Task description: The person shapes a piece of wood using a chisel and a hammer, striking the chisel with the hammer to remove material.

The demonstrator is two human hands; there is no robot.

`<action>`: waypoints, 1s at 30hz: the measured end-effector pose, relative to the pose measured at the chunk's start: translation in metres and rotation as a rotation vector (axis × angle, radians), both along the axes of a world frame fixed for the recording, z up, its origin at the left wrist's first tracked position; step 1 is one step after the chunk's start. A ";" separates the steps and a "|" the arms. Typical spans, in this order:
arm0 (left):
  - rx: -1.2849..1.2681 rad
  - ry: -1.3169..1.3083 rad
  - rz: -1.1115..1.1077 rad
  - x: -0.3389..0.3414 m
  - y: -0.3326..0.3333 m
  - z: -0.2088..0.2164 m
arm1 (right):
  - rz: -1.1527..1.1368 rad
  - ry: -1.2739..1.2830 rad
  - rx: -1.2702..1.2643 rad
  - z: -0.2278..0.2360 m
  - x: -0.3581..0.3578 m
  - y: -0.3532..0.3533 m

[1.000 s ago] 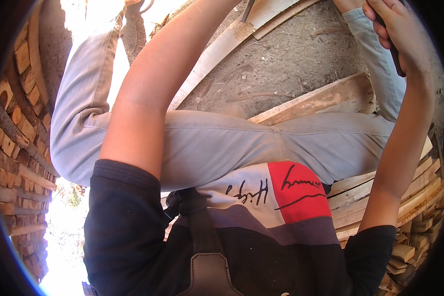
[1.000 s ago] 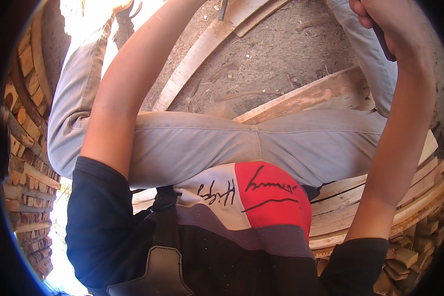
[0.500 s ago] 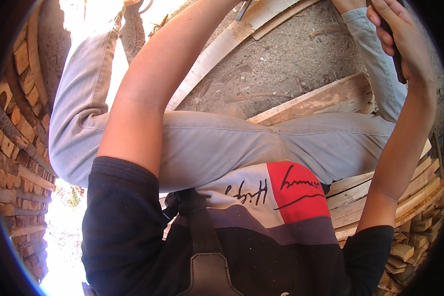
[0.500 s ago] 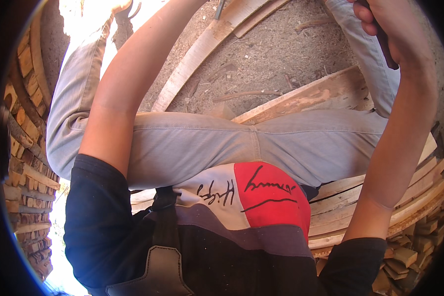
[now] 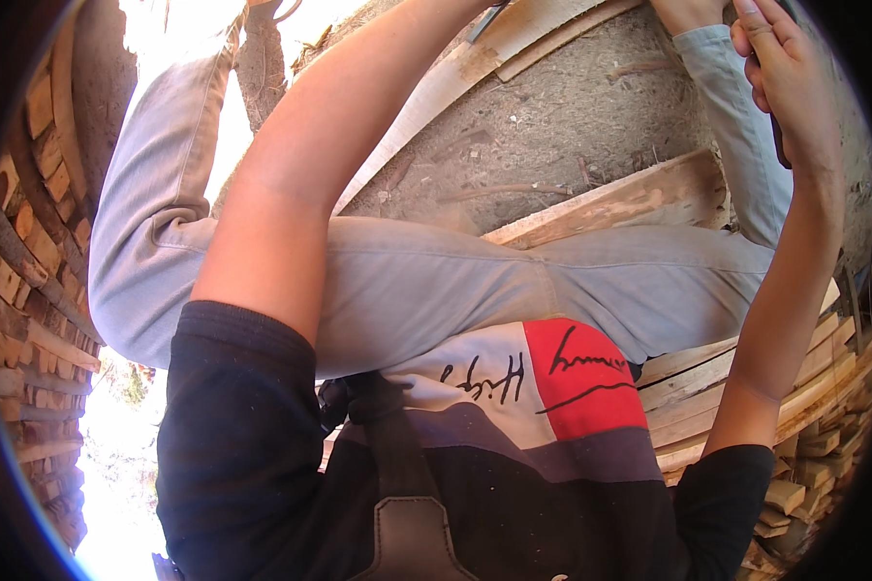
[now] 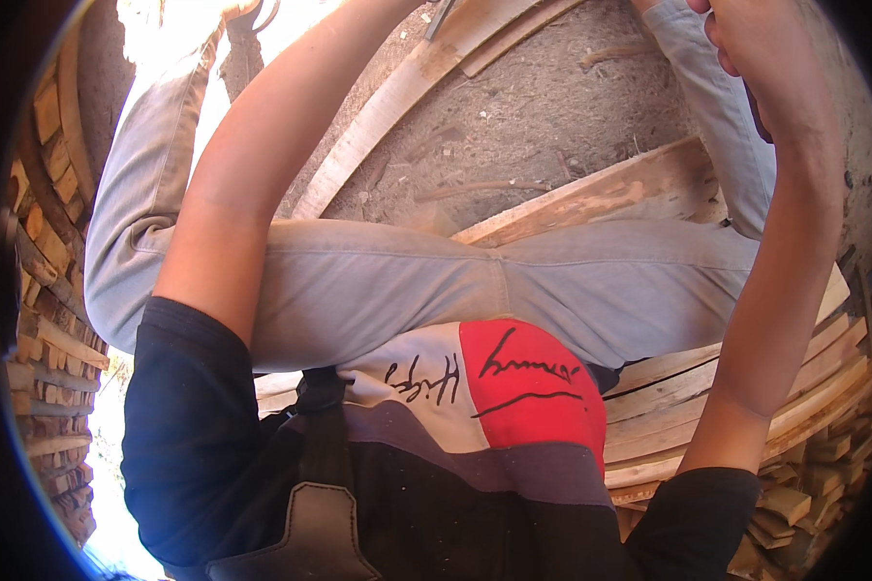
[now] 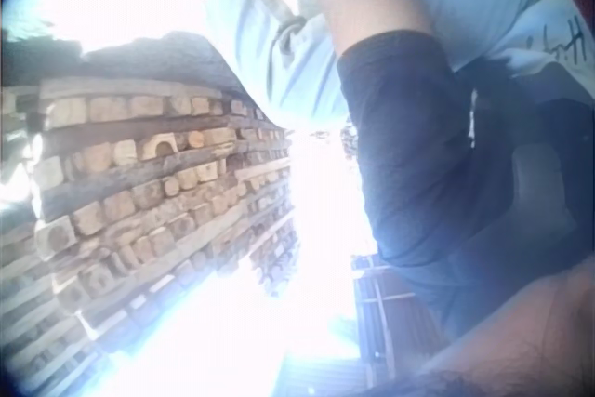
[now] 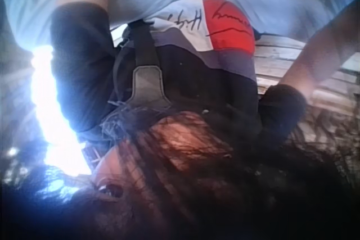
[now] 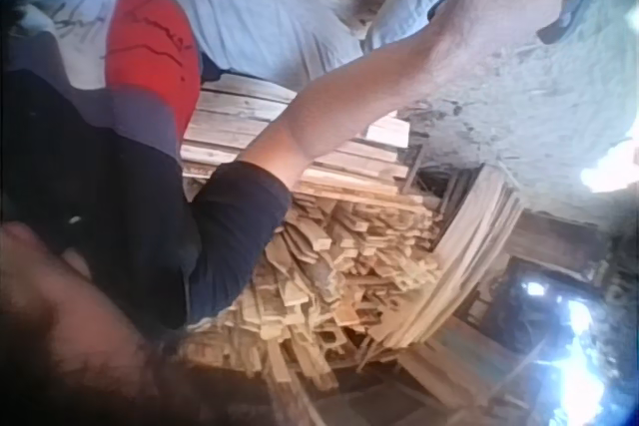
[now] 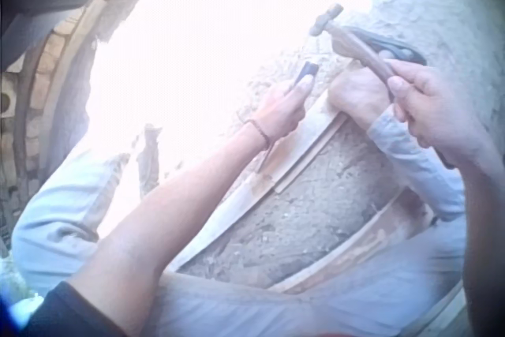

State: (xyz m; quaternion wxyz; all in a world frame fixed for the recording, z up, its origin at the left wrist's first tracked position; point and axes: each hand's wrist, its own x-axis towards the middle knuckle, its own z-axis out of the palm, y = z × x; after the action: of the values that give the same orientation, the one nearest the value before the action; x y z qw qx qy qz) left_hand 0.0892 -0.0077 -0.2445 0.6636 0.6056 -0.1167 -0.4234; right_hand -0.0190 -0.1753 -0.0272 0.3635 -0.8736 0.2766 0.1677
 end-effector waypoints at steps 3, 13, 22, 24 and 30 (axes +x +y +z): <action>0.002 -0.009 -0.006 0.002 0.000 -0.004 | 0.086 -0.077 0.078 -0.013 0.005 -0.010; 0.067 0.022 -0.005 0.005 -0.006 -0.015 | 0.097 -0.065 -0.014 -0.031 0.006 -0.034; 0.107 0.052 -0.042 0.009 -0.006 -0.011 | 0.034 0.064 0.034 -0.028 0.010 -0.018; 0.098 0.132 -0.025 0.008 -0.007 -0.012 | 0.018 0.037 0.118 -0.025 0.012 -0.019; 0.105 0.168 -0.030 0.008 -0.007 -0.014 | -0.036 0.295 -0.004 -0.019 0.035 -0.021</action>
State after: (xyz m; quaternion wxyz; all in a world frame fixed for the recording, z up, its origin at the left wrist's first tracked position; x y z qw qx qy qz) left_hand 0.0975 -0.0147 -0.2583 0.6321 0.6000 -0.0475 -0.4880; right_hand 0.0162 -0.1961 -0.0464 0.3204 -0.8351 0.3428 0.2871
